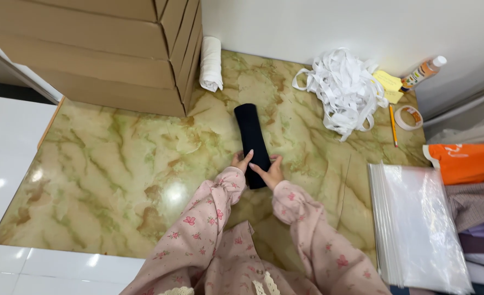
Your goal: The person takes several t-shirts from a clothing rack, including a black shirt, an orange shirt, a white shirt, and a blue-and-white striped shirt. They place each shirt on a marble-patterned table, smooth it out, fold it into a compact rectangle, and roll it into a tight cylinder before placing it aside.
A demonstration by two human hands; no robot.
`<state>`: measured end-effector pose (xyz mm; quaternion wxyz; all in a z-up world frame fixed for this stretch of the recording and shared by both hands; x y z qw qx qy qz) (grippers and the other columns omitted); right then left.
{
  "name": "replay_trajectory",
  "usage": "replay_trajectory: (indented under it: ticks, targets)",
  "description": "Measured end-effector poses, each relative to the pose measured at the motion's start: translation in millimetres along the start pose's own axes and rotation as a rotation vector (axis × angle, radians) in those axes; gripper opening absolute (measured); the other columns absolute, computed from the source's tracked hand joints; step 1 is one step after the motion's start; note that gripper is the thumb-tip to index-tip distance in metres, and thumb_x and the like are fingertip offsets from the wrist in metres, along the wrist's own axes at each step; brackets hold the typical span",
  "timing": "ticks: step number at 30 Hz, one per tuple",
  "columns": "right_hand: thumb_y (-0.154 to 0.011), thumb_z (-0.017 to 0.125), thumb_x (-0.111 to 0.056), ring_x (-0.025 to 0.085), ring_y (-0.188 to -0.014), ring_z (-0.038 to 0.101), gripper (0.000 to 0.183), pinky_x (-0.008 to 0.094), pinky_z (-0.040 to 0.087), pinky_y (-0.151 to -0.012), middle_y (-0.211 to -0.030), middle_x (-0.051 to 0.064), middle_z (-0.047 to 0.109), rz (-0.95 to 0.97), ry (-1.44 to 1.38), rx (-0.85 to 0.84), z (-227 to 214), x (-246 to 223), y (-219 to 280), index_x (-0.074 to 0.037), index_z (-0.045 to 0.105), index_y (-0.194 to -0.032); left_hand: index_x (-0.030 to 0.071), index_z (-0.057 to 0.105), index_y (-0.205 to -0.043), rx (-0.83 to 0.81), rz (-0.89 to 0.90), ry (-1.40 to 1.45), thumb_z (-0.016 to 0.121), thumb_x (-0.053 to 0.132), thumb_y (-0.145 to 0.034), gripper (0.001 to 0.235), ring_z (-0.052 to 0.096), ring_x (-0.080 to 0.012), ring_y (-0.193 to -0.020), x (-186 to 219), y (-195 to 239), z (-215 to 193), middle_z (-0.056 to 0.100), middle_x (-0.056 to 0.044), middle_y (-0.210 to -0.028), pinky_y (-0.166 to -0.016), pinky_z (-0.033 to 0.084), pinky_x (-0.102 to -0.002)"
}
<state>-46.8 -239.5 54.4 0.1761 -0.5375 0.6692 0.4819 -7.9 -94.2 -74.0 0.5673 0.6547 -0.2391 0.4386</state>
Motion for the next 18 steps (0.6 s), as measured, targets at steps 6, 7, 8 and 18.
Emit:
replay_trajectory:
  ticks: [6,7,8,18]
  targets:
    - [-0.092,0.069,-0.030,0.039,-0.127,0.058,0.055,0.046,0.050,-0.104,-0.133,0.020,0.058,-0.174,-0.077,0.119,44.0,-62.3,-81.6,-0.024,0.031,-0.131,0.022,0.034,-0.154,0.108,0.225,-0.181,0.084,0.055,-0.080,0.096,0.040,-0.0391,-0.144,52.1,-21.6,-36.0,0.040,-0.020,-0.153,-0.120,0.037,-0.047]
    - [-0.092,0.069,-0.030,0.039,-0.127,0.058,0.055,0.046,0.050,-0.104,-0.133,0.020,0.058,-0.178,-0.079,0.108,47.1,-70.9,-91.5,-0.024,0.031,-0.131,0.022,0.034,-0.154,0.119,0.224,-0.182,0.084,0.055,-0.080,0.096,0.040,-0.0391,-0.144,66.4,-12.8,-40.9,0.040,-0.020,-0.153,-0.120,0.037,-0.047]
    - [-0.091,0.073,-0.036,0.038,-0.127,0.057,0.060,0.046,0.050,-0.105,-0.135,0.019,0.058,-0.180,-0.150,0.090,50.4,-79.4,-101.4,-0.024,0.032,-0.132,0.034,0.036,-0.153,0.133,0.303,-0.300,0.072,0.053,-0.089,0.077,0.040,-0.0362,-0.144,82.9,-3.6,-44.8,0.037,-0.016,-0.154,-0.119,0.038,-0.047]
    - [-0.098,0.068,-0.025,0.043,-0.128,0.057,0.048,0.048,0.052,-0.104,-0.139,0.021,0.057,-0.248,-0.205,0.143,68.4,-143.0,-206.0,-0.024,0.042,-0.138,0.031,0.014,-0.163,0.002,0.526,-1.066,0.038,0.020,-0.107,0.062,0.013,-0.0259,-0.156,147.0,-71.6,-57.3,-0.002,0.006,-0.172,-0.122,0.025,-0.058]
Point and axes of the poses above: each hand's wrist, its own y-axis away from the middle knuckle, its own z-axis out of the palm, x = y × z, the point moved 3 cm from there along -y, towards the middle knuckle
